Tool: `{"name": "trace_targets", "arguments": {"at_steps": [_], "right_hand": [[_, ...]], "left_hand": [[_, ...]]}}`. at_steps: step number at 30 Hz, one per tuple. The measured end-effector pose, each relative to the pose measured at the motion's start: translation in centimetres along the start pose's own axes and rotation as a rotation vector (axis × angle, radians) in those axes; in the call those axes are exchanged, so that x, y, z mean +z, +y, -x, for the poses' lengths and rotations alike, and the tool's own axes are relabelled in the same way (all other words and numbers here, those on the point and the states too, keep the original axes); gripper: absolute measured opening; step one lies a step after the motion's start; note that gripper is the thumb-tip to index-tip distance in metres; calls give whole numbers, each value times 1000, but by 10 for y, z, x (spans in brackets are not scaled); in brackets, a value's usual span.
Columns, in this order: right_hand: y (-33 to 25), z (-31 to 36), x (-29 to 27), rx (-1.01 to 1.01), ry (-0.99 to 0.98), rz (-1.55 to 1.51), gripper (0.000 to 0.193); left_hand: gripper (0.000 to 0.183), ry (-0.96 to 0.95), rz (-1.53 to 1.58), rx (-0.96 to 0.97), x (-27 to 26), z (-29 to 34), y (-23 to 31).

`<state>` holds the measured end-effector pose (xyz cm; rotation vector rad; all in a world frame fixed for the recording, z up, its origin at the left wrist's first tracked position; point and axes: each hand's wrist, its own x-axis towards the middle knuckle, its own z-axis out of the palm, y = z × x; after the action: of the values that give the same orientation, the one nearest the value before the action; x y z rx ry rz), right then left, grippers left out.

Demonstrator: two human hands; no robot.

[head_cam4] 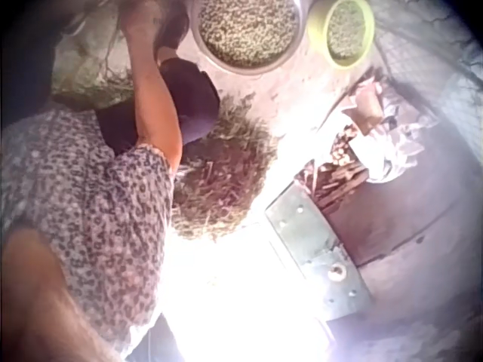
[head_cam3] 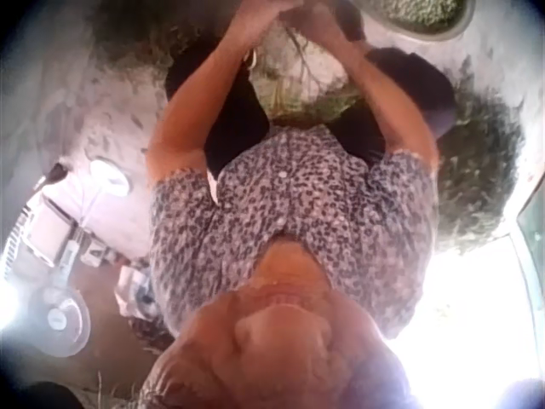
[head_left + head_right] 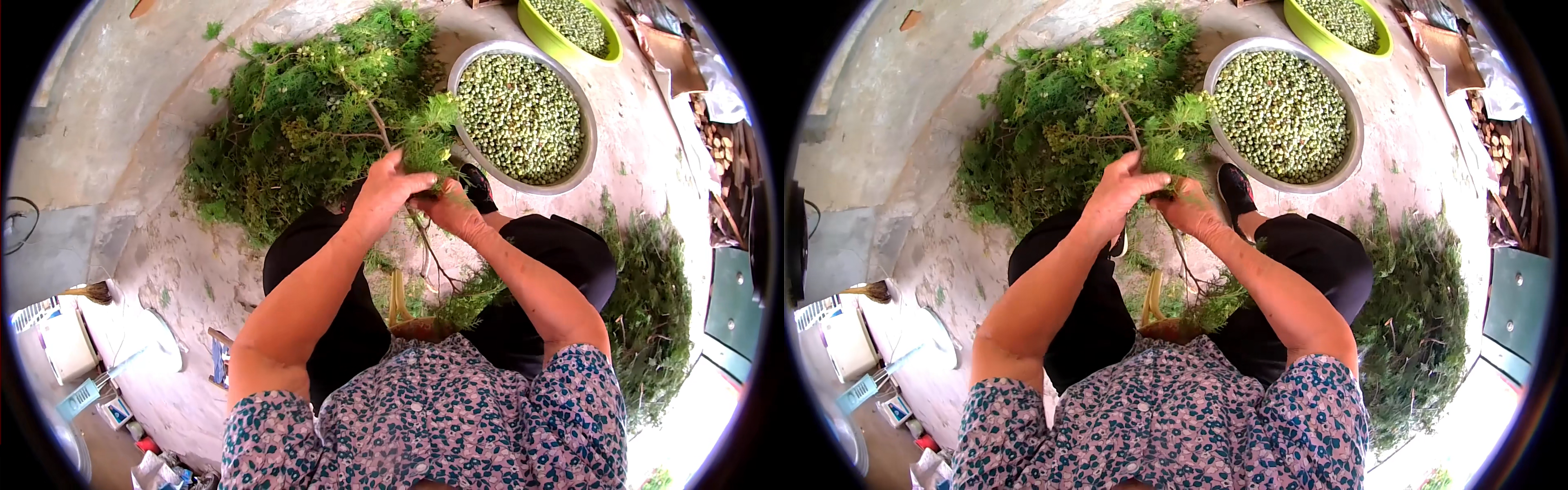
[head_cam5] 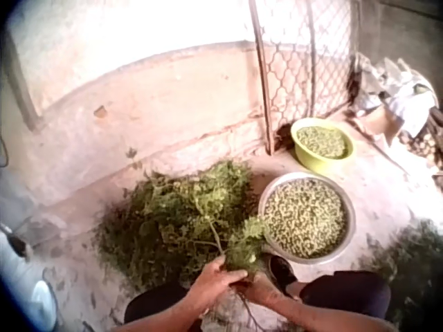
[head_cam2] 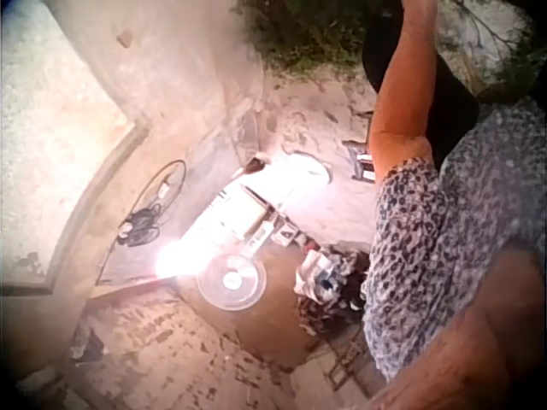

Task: The person picks small green pods from branches by hand and drops them into a metal bowl.

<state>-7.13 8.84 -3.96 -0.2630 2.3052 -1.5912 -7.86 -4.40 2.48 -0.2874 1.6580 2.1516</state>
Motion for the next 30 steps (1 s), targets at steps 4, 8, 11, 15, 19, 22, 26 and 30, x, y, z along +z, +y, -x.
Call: {"name": "trace_targets", "arguments": {"at_steps": [4, 8, 11, 15, 19, 22, 26, 30], "right_hand": [[-14, 7, -7, 41, -19, 98, 23], [-12, 9, -40, 92, 14, 203, 23], [-53, 13, -72, 393, 117, -329, 19], [-65, 22, -75, 248, 149, -710, 23], [-61, 24, -60, 154, 144, -551, 18], [-63, 23, -57, 160, 177, -647, 12], [-66, 21, -60, 269, 275, -843, 14], [-67, 12, -92, 206, 426, -950, 14]], "left_hand": [[16, -27, 38, 101, 3, -11, -14], [11, 26, 127, 172, 9, -18, -24], [10, -33, 147, 245, 5, -16, -16], [11, 18, 127, 227, 14, -13, -3], [10, -2, 56, 210, 23, -8, 6], [8, -42, 61, 174, 22, -10, 4], [10, -105, 85, 78, 20, -10, 9], [12, -197, 67, 103, 22, -1, 10]]}}
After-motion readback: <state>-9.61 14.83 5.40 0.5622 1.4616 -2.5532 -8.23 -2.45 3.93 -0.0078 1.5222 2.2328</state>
